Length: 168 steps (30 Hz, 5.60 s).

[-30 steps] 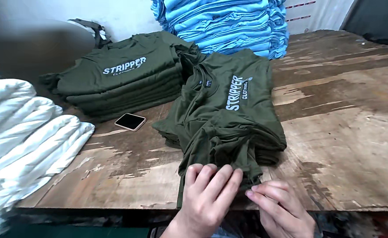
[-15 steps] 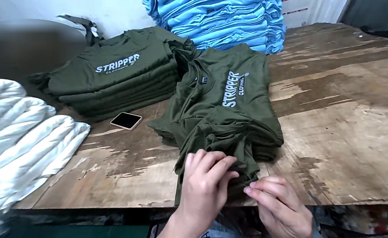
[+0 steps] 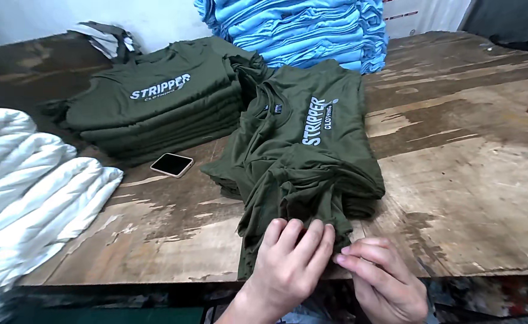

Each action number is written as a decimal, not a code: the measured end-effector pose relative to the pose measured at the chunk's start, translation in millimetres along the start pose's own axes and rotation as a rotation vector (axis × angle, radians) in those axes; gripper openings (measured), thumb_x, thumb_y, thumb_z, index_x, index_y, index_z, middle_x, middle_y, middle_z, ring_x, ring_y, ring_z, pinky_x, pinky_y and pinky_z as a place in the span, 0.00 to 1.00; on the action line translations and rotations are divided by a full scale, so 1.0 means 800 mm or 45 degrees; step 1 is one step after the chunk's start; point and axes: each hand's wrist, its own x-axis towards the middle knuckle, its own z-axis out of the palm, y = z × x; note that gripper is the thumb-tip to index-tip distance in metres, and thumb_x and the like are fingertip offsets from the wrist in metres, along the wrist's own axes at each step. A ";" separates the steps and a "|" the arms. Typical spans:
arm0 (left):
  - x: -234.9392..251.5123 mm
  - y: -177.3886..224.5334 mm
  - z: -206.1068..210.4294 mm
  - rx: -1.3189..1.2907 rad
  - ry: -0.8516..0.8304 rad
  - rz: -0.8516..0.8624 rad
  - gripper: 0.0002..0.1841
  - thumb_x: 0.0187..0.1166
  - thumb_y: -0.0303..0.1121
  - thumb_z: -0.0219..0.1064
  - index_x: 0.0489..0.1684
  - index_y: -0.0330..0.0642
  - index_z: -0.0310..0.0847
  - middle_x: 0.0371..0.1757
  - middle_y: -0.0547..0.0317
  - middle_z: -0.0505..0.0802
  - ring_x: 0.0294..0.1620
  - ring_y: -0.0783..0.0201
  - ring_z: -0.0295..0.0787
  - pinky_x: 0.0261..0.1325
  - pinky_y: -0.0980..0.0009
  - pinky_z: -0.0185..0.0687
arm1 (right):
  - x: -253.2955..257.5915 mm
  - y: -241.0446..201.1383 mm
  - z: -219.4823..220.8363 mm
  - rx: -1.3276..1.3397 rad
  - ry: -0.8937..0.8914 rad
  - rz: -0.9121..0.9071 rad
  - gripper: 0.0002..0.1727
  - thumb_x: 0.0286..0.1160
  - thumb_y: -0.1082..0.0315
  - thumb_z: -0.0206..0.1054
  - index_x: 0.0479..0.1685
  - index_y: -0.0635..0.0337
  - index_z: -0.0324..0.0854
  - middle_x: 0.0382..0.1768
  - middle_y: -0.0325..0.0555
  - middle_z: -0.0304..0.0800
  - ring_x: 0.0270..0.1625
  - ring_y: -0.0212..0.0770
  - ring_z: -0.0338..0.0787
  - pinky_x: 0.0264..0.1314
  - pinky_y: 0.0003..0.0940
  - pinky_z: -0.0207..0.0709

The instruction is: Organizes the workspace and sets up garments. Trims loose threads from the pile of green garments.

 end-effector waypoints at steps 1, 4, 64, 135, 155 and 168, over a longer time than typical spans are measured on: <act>0.000 -0.001 -0.001 0.005 0.003 -0.004 0.09 0.81 0.32 0.66 0.52 0.48 0.91 0.47 0.60 0.95 0.39 0.60 0.83 0.46 0.62 0.71 | 0.000 -0.001 -0.003 0.007 -0.015 0.001 0.08 0.76 0.72 0.71 0.45 0.49 0.92 0.48 0.35 0.92 0.57 0.34 0.89 0.63 0.27 0.84; -0.005 -0.005 -0.004 -0.044 0.037 -0.094 0.08 0.81 0.36 0.69 0.51 0.52 0.91 0.47 0.63 0.96 0.40 0.62 0.84 0.49 0.60 0.71 | -0.001 0.001 -0.022 -0.003 -0.141 0.020 0.07 0.72 0.70 0.74 0.43 0.47 0.93 0.44 0.34 0.93 0.51 0.32 0.90 0.57 0.27 0.85; 0.051 -0.014 -0.002 -0.834 -0.583 -0.694 0.08 0.74 0.29 0.67 0.39 0.54 0.91 0.40 0.75 0.91 0.41 0.80 0.88 0.45 0.76 0.89 | 0.020 0.005 0.004 0.055 0.049 0.589 0.19 0.68 0.57 0.81 0.54 0.54 0.88 0.52 0.43 0.90 0.52 0.38 0.92 0.55 0.36 0.91; 0.026 -0.002 0.010 -0.044 -0.274 -0.411 0.09 0.77 0.34 0.69 0.48 0.55 0.95 0.40 0.63 0.92 0.42 0.58 0.87 0.45 0.57 0.80 | 0.045 0.022 -0.006 -0.231 -0.215 0.690 0.11 0.78 0.57 0.68 0.32 0.48 0.91 0.33 0.28 0.85 0.36 0.21 0.84 0.37 0.17 0.80; 0.012 -0.037 -0.012 -0.327 -0.321 -0.619 0.12 0.74 0.42 0.71 0.51 0.54 0.89 0.42 0.69 0.90 0.45 0.68 0.88 0.51 0.59 0.86 | 0.063 0.026 -0.001 0.008 -0.090 0.998 0.06 0.72 0.65 0.72 0.31 0.50 0.94 0.37 0.37 0.89 0.37 0.28 0.88 0.38 0.20 0.84; 0.052 -0.007 0.004 0.072 -0.275 -0.302 0.08 0.74 0.28 0.69 0.40 0.52 0.94 0.38 0.63 0.92 0.40 0.59 0.85 0.42 0.58 0.74 | 0.051 0.017 0.007 -0.309 0.003 0.552 0.06 0.70 0.60 0.70 0.31 0.47 0.91 0.50 0.36 0.84 0.50 0.24 0.85 0.46 0.18 0.82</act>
